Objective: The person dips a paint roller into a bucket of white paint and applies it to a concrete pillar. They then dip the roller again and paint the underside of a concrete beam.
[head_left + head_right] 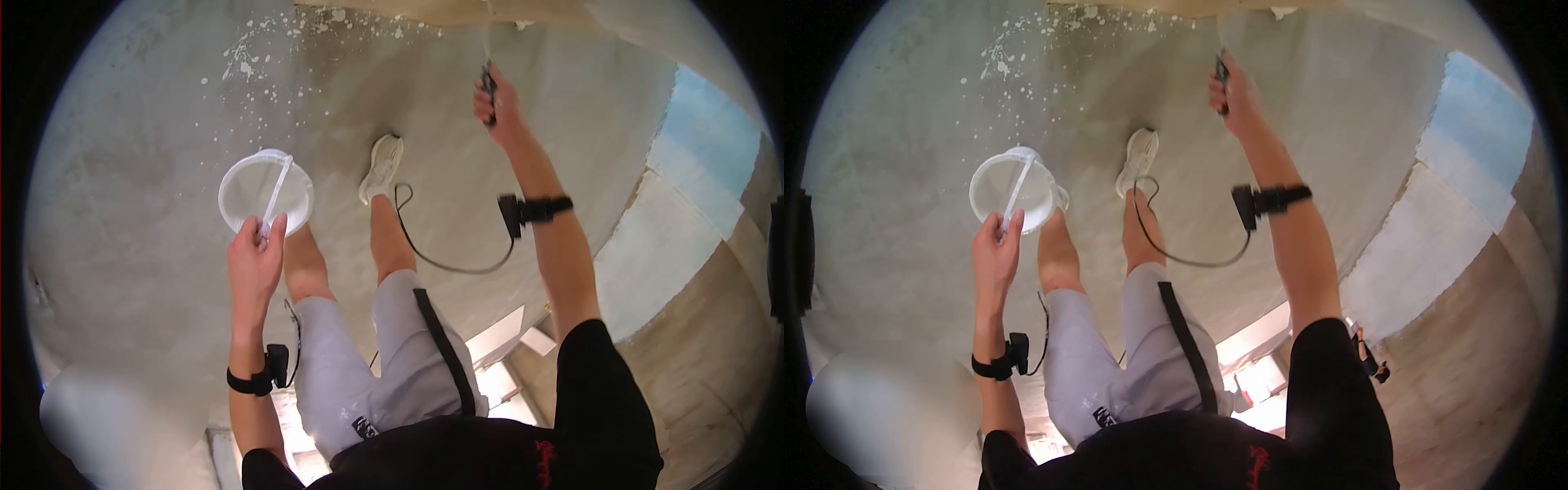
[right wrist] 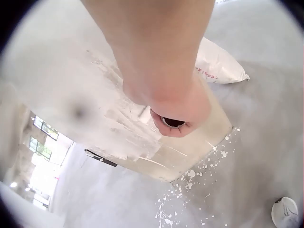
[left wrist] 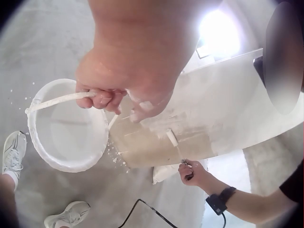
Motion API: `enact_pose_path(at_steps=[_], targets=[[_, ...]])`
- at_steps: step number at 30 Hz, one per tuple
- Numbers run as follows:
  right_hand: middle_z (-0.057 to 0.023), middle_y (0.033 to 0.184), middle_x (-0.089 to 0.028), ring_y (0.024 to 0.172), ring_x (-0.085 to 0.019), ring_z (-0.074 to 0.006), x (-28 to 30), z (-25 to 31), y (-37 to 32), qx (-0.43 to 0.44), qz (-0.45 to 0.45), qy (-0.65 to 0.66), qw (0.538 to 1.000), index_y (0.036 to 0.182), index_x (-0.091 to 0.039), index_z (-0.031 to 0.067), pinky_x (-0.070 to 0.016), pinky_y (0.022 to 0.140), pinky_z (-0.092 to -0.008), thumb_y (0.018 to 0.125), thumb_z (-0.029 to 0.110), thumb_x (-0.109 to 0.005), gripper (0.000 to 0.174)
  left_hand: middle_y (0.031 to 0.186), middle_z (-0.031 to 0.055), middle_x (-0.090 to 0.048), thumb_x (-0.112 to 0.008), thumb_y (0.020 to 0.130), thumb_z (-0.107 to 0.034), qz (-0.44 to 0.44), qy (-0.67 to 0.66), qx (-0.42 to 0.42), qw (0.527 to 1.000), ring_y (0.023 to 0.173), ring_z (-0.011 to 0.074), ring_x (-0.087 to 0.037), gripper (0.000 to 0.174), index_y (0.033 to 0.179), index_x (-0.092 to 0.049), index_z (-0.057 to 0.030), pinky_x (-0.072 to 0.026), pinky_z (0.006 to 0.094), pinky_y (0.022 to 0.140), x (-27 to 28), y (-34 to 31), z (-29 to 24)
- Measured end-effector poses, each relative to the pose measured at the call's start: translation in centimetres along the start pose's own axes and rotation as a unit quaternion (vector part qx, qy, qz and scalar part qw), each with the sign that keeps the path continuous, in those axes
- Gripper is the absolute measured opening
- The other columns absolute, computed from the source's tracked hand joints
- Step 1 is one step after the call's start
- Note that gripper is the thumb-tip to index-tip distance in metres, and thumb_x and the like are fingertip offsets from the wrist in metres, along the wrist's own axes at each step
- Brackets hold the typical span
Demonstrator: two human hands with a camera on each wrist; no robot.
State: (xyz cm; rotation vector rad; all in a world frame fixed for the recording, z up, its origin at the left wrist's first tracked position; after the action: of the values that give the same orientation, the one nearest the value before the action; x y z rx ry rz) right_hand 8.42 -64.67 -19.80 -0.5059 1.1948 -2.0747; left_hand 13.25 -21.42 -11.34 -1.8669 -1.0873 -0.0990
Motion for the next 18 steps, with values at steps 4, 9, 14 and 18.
enact_pose_path(at_steps=[4, 9, 14, 18], targets=[[0.0047, 0.054, -0.035, 0.04, -0.03, -0.0068, -1.2, -0.6, 0.9, 0.013, 0.007, 0.015, 1.0, 0.079, -0.046, 0.0084, -0.024, 0.037, -0.0228, 0.096, 0.048, -0.046, 0.043, 0.055, 0.004, -0.03, -0.064, 0.089, -0.033, 0.008, 0.009, -0.007, 1.0, 0.054, 0.0118, -0.027, 0.049, 0.065, -0.036, -0.0001, -0.0253, 0.0299, 0.047, -0.7, 0.4, 0.1], [0.005, 0.056, -0.034, 0.038, -0.028, -0.0052, 2.8, 2.5, -6.4, 0.047, 0.082, 0.06, 0.994, 0.083, -0.046, 0.0066, -0.0232, 0.036, -0.0207, 0.098, 0.044, -0.044, 0.04, 0.055, 0.0038, -0.031, -0.064, 0.088, -0.036, 0.017, 0.069, -0.013, 0.997, 0.055, 0.0122, -0.027, 0.051, 0.064, -0.036, -0.0002, -0.0264, 0.0305, 0.048, -1.1, 0.8, 0.6], [0.0052, 0.057, -0.03, 0.039, -0.027, -0.0048, 4.3, 8.9, -17.6, 0.16, 0.075, 0.01, 0.984, 0.08, -0.044, 0.0068, -0.0238, 0.037, -0.0205, 0.101, 0.039, -0.036, 0.039, 0.055, 0.0046, -0.032, -0.065, 0.087, -0.037, 0.003, 0.07, -0.027, 0.997, 0.055, 0.0133, -0.029, 0.052, 0.064, -0.037, 0.0002, -0.0281, 0.031, 0.049, -0.8, 0.7, 1.1], [0.0039, 0.057, -0.031, 0.039, -0.025, -0.0052, 3.9, 10.3, -19.9, 0.172, 0.114, 0.022, 0.978, 0.08, -0.042, 0.0066, -0.0236, 0.037, -0.0201, 0.101, 0.038, -0.036, 0.039, 0.058, 0.0047, -0.03, -0.064, 0.087, -0.039, 0.003, 0.055, -0.024, 0.998, 0.057, 0.0133, -0.029, 0.053, 0.065, -0.037, 0.0009, -0.0282, 0.0309, 0.05, -0.6, 0.9, 1.9]])
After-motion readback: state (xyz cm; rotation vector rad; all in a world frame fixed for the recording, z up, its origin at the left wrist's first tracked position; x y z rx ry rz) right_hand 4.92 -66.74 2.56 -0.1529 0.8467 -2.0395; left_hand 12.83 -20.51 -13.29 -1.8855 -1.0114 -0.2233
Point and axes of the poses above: each hand's wrist, its own y-axis towards the middle knuckle, its own x-axis out of the back of the hand, z = x × y, the point moved 7 cm from there along y, towards the middle knuckle
